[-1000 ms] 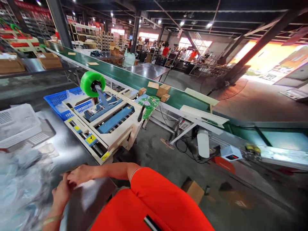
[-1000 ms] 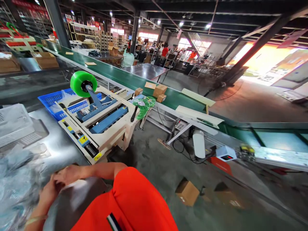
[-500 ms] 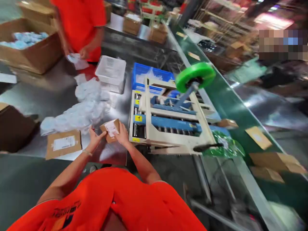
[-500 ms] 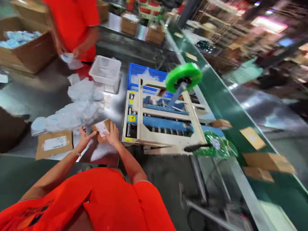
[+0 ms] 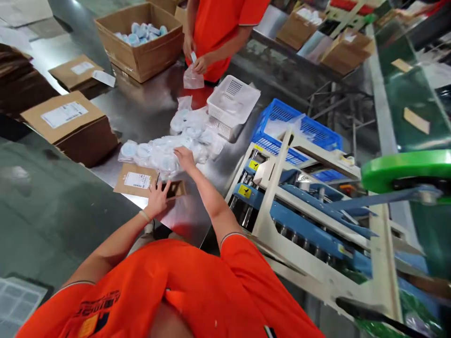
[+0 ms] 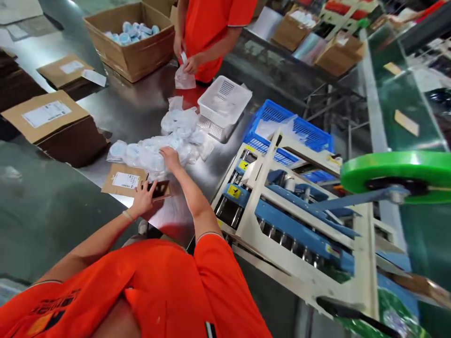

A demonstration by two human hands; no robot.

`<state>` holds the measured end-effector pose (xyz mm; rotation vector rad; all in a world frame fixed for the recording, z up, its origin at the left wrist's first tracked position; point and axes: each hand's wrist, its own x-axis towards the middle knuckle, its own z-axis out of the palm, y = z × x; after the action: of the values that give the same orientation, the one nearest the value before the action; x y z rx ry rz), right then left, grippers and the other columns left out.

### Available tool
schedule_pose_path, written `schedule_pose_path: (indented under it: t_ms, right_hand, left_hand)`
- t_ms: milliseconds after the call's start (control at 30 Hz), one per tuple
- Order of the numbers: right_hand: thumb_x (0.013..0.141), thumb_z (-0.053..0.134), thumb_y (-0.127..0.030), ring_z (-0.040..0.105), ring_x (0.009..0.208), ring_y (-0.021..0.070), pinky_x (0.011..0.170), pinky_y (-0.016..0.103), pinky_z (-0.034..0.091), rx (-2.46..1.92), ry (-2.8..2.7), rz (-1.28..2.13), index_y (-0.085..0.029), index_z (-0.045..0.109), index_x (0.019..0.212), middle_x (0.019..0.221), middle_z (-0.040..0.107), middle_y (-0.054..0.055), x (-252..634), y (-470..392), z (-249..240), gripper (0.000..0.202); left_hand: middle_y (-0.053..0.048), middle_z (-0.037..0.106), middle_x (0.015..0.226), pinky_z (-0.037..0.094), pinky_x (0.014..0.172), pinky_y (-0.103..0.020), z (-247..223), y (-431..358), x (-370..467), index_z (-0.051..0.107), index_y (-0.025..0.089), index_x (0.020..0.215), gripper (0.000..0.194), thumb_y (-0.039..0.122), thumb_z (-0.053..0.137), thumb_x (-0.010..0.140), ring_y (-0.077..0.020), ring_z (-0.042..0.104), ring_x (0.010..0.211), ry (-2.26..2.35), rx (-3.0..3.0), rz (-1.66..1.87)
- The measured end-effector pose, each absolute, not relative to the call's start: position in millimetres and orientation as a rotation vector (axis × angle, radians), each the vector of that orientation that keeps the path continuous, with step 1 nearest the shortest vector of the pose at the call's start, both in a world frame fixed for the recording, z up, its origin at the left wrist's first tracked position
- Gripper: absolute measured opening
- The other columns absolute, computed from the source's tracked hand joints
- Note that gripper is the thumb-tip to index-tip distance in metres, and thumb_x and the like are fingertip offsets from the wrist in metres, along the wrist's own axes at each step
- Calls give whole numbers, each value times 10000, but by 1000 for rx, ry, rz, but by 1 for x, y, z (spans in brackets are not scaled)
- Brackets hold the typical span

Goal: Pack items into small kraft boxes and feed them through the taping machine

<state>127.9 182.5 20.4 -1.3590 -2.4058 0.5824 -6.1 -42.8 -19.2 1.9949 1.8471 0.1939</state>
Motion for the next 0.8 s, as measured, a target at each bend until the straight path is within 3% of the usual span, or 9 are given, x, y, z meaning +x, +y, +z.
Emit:
schedule_pose_path:
  t_ms: [133,233,367,533,667,800]
  right_hand:
    - [949,651,-25,678,1176,240,1082,381,543,-1084,-2932,643,-152,808,1105,1203,776,103,66,206,6,255]
    - [857,630,65,640,1185,279,995,389,547,-1088,-3085,568,-154,785,1026,1242,755,151,69,186,-2,317]
    - [943,608,19,593,1298,287,1016,389,537,-1166,-3138,388,-175,764,1105,1401,711,163,101,153,2,297]
    - [971,668,-29,677,1174,267,968,371,537,-1394,-3082,240,-216,755,1264,1290,780,99,144,129,30,358]
    - [1097,552,-116,644,1386,306,1054,421,505,-1671,-2666,-107,-222,667,1527,1491,721,149,197,87,56,458]
    - [1131,516,-166,637,1443,332,1096,439,514,-1660,-2505,-190,-232,766,1430,1413,765,150,237,3,54,395]
  left_hand:
    - [-304,496,1625,356,1248,-644,-20,-41,-9,333,181,1810,963,283,755,951,-545,344,1593,1839,2000,208]
    - [-304,515,1597,360,1236,-622,-22,-40,-12,346,163,1803,947,272,749,953,-541,375,1563,1791,1995,256]
    - [-309,529,1557,352,1239,-627,-31,-36,-20,374,111,1776,998,334,825,914,-539,431,1488,1699,1994,373]
    - [-266,591,1441,412,1209,-626,-48,-24,-23,494,122,1692,933,423,866,891,-494,531,1352,1565,2067,558]
    - [-225,624,1408,482,1175,-626,-61,-8,-1,517,134,1630,952,479,916,838,-440,576,1284,1303,2079,758]
    - [-194,642,1353,556,1105,-622,-76,5,36,516,140,1545,1035,530,990,711,-404,618,1224,1105,1946,969]
